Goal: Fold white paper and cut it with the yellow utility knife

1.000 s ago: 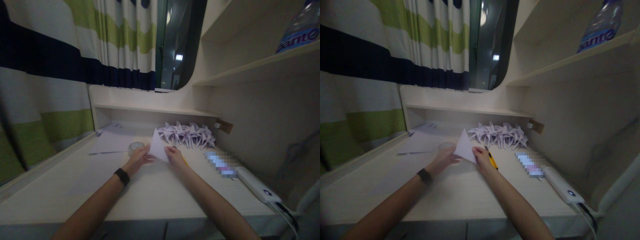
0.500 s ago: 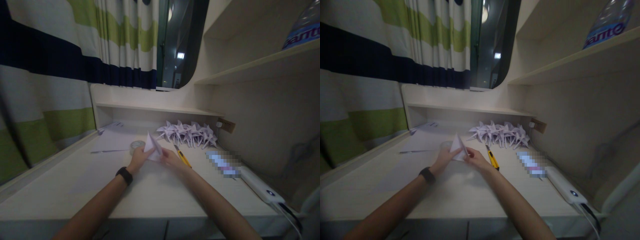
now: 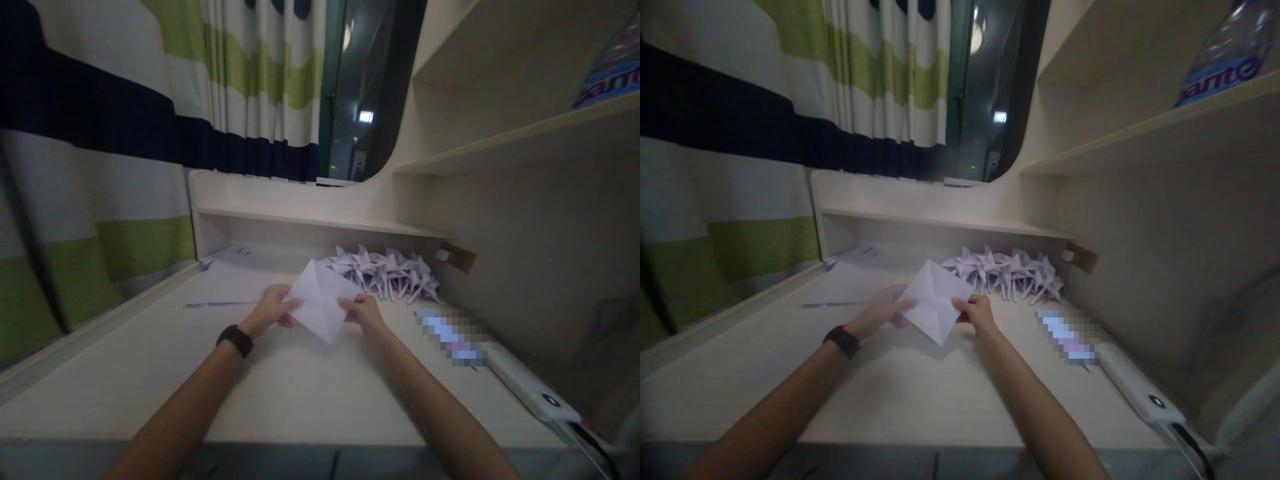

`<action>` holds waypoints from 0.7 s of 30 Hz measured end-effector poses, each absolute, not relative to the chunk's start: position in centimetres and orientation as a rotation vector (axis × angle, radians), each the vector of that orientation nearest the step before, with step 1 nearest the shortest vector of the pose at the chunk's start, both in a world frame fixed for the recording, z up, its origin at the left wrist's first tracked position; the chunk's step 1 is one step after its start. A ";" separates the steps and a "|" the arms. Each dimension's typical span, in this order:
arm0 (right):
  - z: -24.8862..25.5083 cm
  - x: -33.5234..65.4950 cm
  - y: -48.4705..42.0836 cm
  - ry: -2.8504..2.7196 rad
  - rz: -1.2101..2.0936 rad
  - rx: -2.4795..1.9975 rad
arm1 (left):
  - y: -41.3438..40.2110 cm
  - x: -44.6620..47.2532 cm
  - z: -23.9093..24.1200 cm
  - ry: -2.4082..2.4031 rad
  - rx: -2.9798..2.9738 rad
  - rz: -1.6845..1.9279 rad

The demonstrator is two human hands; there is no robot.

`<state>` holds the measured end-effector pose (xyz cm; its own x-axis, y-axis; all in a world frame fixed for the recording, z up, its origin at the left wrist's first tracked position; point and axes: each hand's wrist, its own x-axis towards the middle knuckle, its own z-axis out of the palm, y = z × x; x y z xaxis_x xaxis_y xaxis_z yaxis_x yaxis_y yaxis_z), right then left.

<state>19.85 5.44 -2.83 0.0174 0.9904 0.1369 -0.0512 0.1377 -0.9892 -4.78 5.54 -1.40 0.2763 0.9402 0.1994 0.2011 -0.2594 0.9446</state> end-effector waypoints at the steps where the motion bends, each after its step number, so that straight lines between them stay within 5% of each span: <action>1: -2.7 20.3 5.4 -1.238 1.150 -1.077 | 5.6 -5.1 -1.3 1.048 1.686 1.054; 10: -2.6 22.2 5.2 -1.459 1.427 -1.008 | 5.5 -6.4 -0.9 0.933 1.789 0.772; 21: -2.1 22.3 4.8 -1.480 1.464 -0.860 | 5.0 -6.6 -0.2 0.860 1.668 0.978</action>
